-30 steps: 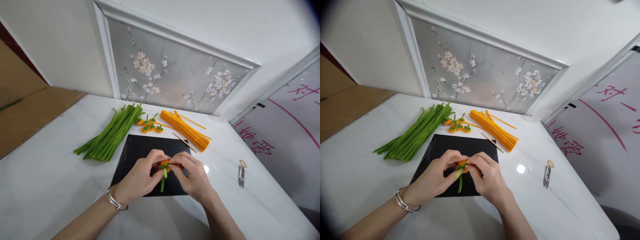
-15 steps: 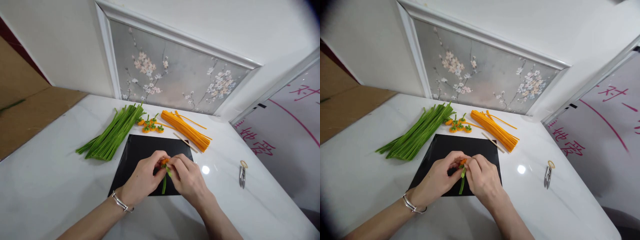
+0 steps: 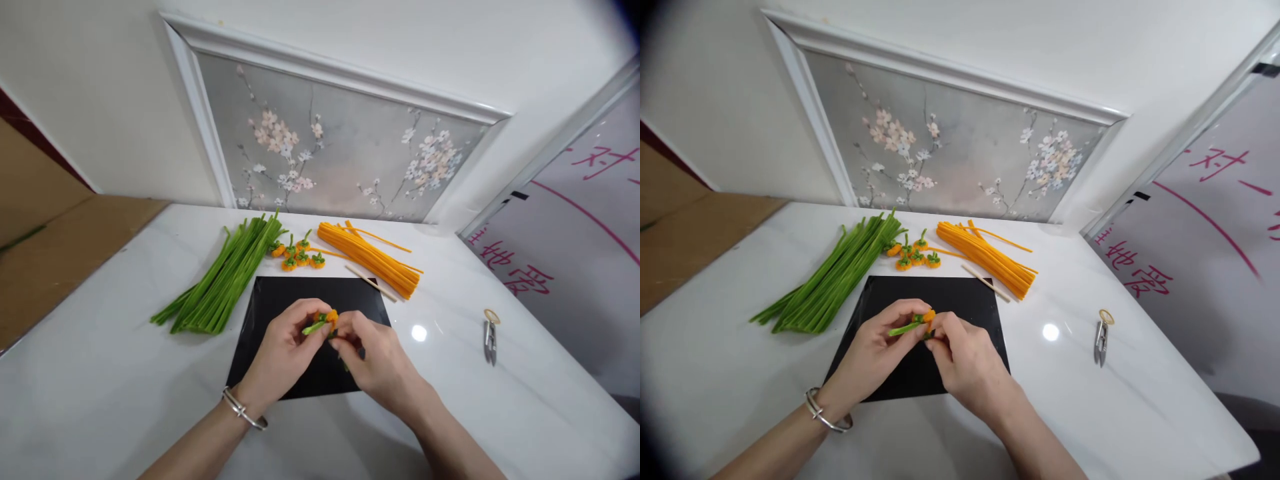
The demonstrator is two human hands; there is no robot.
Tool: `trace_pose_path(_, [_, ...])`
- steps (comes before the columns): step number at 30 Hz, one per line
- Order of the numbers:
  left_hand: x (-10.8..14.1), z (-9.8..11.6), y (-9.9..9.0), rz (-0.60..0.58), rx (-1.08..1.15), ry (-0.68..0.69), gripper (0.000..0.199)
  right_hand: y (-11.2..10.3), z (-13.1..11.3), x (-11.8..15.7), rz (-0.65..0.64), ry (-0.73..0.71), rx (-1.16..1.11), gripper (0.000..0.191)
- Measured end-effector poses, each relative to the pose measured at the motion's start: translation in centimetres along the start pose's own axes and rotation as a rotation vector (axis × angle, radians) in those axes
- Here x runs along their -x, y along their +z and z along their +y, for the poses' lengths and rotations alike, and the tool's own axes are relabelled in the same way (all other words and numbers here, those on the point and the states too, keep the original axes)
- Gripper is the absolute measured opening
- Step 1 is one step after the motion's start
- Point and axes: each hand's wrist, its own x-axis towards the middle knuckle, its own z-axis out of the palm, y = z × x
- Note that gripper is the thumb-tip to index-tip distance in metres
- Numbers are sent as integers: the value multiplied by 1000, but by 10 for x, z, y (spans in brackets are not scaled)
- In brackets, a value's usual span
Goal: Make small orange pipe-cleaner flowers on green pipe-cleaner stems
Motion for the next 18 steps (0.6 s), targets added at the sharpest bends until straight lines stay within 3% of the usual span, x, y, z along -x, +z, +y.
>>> trace_pose_path(8, [-7, 5, -11, -217, 210, -118, 13, -12, 3, -4, 49, -107, 182, 15])
trace_pose_path(13, [-6, 0, -13, -230, 432, -278, 15, -13, 2, -6, 91, -101, 175, 15])
trace_pose_path(18, [-8, 1, -10, -196, 260, -261, 16, -17, 2, -7, 118, -99, 145, 14])
